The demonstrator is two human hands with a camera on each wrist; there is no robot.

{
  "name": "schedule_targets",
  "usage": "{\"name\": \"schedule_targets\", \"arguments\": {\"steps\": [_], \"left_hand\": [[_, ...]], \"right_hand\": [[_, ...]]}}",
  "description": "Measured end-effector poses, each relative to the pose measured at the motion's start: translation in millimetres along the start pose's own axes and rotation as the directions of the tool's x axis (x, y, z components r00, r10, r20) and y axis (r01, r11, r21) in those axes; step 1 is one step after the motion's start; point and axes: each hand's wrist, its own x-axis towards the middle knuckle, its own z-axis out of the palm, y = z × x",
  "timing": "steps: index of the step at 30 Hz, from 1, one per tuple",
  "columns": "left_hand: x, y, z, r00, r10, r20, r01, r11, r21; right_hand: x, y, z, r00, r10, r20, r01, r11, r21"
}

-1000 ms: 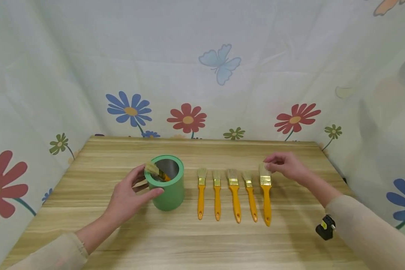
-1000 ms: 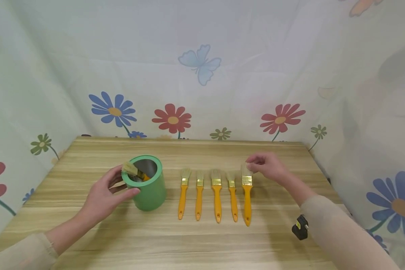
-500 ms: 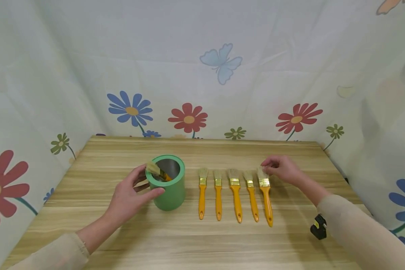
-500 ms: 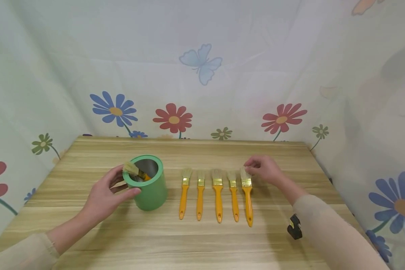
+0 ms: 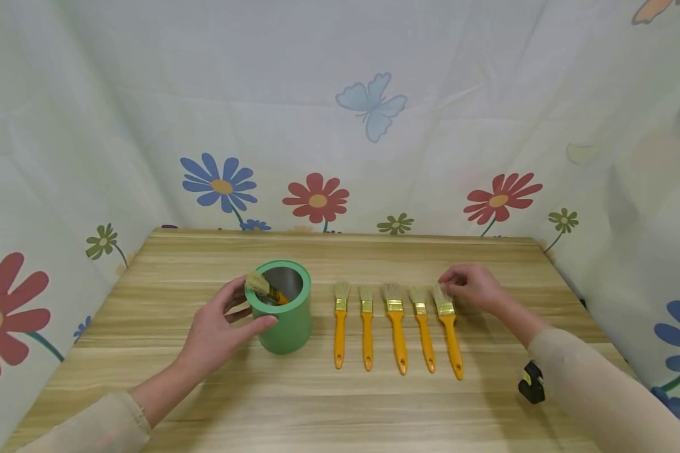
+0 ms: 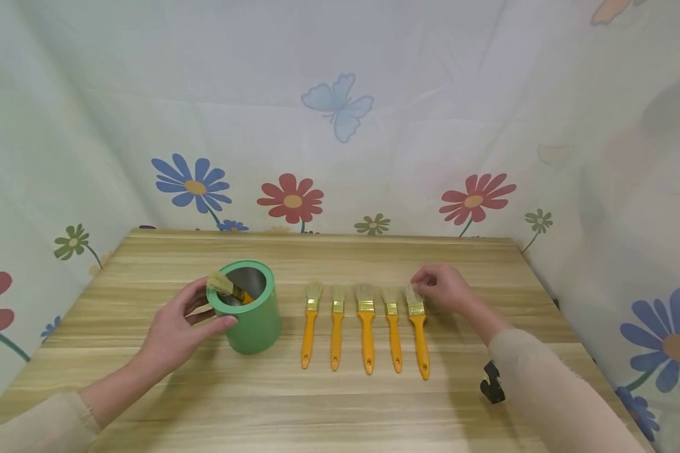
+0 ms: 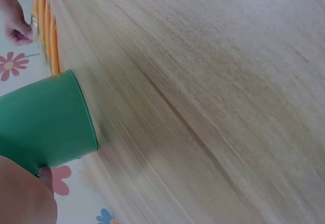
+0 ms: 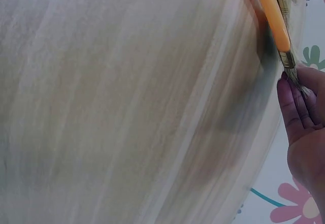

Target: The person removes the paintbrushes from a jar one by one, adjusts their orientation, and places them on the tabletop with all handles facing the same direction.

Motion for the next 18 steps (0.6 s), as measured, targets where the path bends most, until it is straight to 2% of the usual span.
{"name": "schedule_targets", "arguments": {"steps": [18], "left_hand": [[-1.4,0.8,0.0,1.000,0.005,-0.001,-0.005,1.000,-0.008]], "right_hand": [[-3.4,3.3,9.0,0.997,0.014,-0.078,-0.017,0.999,-0.038]]}}
